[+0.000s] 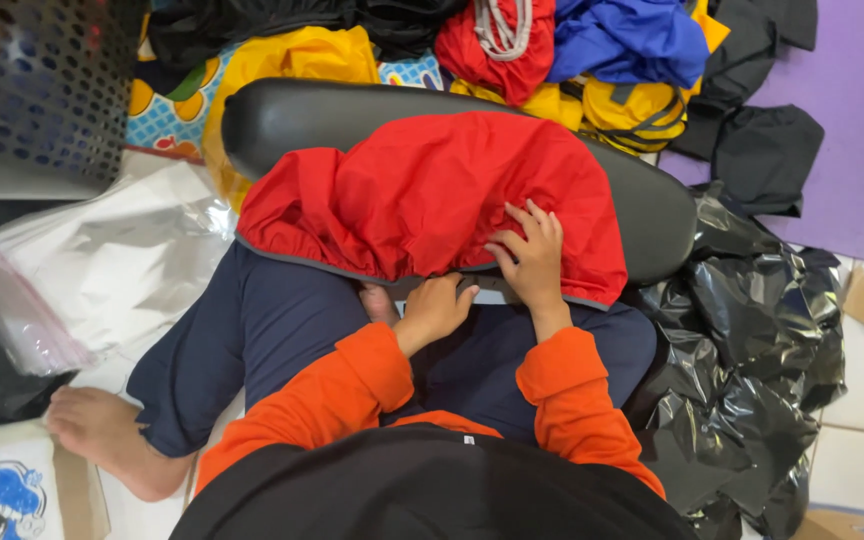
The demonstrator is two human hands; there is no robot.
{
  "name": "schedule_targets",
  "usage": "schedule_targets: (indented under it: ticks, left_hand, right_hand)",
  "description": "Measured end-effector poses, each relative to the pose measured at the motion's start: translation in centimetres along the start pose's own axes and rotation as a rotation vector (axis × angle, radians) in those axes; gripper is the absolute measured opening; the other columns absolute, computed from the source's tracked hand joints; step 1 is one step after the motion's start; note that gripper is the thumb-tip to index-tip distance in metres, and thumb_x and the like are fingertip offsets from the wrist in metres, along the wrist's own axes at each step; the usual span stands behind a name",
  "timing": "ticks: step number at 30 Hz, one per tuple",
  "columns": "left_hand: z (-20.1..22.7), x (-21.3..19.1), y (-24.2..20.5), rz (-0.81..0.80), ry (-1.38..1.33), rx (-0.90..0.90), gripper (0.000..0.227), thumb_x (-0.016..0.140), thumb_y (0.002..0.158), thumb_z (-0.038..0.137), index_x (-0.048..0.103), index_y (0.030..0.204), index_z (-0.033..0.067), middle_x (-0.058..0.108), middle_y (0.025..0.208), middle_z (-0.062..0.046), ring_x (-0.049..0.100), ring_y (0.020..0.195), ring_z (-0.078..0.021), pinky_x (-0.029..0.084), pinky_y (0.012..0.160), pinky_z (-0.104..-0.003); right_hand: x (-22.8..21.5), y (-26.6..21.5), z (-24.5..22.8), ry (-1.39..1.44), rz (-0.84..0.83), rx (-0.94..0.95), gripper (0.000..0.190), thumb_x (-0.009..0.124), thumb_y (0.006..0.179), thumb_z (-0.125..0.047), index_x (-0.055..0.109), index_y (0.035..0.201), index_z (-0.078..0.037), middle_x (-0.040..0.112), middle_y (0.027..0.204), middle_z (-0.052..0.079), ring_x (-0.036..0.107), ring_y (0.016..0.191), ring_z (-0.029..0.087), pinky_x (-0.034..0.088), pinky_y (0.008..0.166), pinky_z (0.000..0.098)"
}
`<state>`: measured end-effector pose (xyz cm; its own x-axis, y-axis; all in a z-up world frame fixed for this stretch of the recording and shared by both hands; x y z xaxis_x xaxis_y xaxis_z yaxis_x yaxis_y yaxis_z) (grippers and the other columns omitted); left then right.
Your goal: Trimming a strap, cleaning a red fabric item with a sponge, folding it, and placing it into a plastic bag.
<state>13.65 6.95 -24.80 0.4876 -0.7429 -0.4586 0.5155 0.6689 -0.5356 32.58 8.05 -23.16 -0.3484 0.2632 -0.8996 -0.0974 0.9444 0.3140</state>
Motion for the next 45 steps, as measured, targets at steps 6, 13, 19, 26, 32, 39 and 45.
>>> schedule_targets:
  ticks: [6, 13, 19, 26, 32, 39, 45]
  left_hand:
    - [0.8, -2.4, -1.2, 0.107, -0.003, 0.027, 0.054, 0.048, 0.101, 0.044, 0.071, 0.119, -0.0006, 0.075, 0.106, -0.025, 0.070, 0.105, -0.0467, 0.053, 0.089, -0.056]
    - [1.0, -2.9, -1.8, 0.126, -0.010, 0.018, 0.052, 0.049, 0.101, 0.041, 0.070, 0.126, 0.0005, 0.075, 0.111, -0.025, 0.070, 0.110, -0.0440, 0.056, 0.088, -0.054]
    - [-0.1, 0.6, -1.7, -0.001, -0.622, -0.227, 0.082, 0.056, 0.098, 0.051, 0.033, 0.158, -0.0007, 0.057, 0.146, -0.023, 0.047, 0.142, -0.0382, 0.044, 0.113, -0.052]
    - [-2.0, 2.1, 1.2, 0.035, -1.623, -0.440, 0.105, 0.075, 0.094, 0.041, 0.002, 0.156, -0.0048, 0.021, 0.155, -0.033, 0.016, 0.152, -0.0516, 0.023, 0.110, -0.076]
    - [0.0, -2.5, -0.4, 0.292, -1.837, -0.369, 0.028, 0.073, 0.094, 0.026, 0.058, 0.104, 0.0042, 0.047, 0.115, -0.010, 0.047, 0.131, -0.0360, 0.032, 0.115, -0.063]
    - [-3.1, -7.4, 0.1, 0.459, -2.211, -0.373, 0.070, 0.083, 0.086, 0.025, 0.046, 0.142, 0.0032, 0.050, 0.134, -0.017, 0.056, 0.125, -0.0337, 0.052, 0.105, -0.051]
    - [-1.8, -19.1, 4.8, 0.354, -2.210, -0.195, 0.034, 0.060, 0.097, 0.013, 0.056, 0.127, -0.0006, 0.065, 0.123, -0.017, 0.066, 0.102, -0.0250, 0.057, 0.094, -0.042]
  right_hand:
    - [1.6, -1.1, 1.5, -0.067, 0.029, -0.062, 0.016, 0.073, 0.096, -0.042, 0.070, 0.091, -0.027, 0.061, 0.100, -0.011, 0.057, 0.109, 0.019, 0.041, 0.101, 0.0430]
    - [-0.8, 0.2, -0.8, 0.031, 0.014, -0.066, 0.032, 0.077, 0.087, -0.052, 0.066, 0.090, -0.022, 0.057, 0.097, -0.005, 0.053, 0.103, 0.022, 0.038, 0.097, 0.0427]
    - [-1.8, 1.0, -1.9, 0.053, -0.033, -0.080, 0.057, 0.086, 0.064, -0.061, 0.065, 0.097, -0.019, 0.054, 0.101, 0.001, 0.050, 0.106, 0.027, 0.034, 0.100, 0.0476]
    - [-1.9, -0.3, -0.3, 0.168, -0.002, -0.078, 0.024, 0.088, 0.076, -0.031, 0.069, 0.085, -0.018, 0.064, 0.096, -0.002, 0.058, 0.104, 0.027, 0.041, 0.097, 0.0461]
    - [-8.7, -2.3, 2.0, 0.354, 0.271, 0.073, 0.021, 0.091, 0.081, -0.011, 0.072, 0.085, -0.014, 0.072, 0.092, 0.004, 0.066, 0.090, 0.029, 0.049, 0.089, 0.0385]
    - [-14.4, -3.1, 3.2, 0.476, 0.319, 0.137, 0.028, 0.090, 0.081, 0.010, 0.064, 0.079, 0.001, 0.066, 0.079, 0.015, 0.062, 0.073, 0.030, 0.051, 0.075, 0.0358]
    - [-14.5, 4.3, 6.6, 0.559, 0.106, 0.394, 0.024, 0.067, 0.092, 0.014, 0.062, 0.111, 0.000, 0.062, 0.099, 0.007, 0.056, 0.085, 0.012, 0.048, 0.078, 0.0230]
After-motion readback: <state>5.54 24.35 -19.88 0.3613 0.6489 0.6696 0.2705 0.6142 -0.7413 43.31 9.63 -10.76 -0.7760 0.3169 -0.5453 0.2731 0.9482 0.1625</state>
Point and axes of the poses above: each hand's wrist, its own y-axis towards the middle knuckle, its own x-axis out of the palm, z = x × y, the point moved 3 cm from there along y, towards the middle knuckle
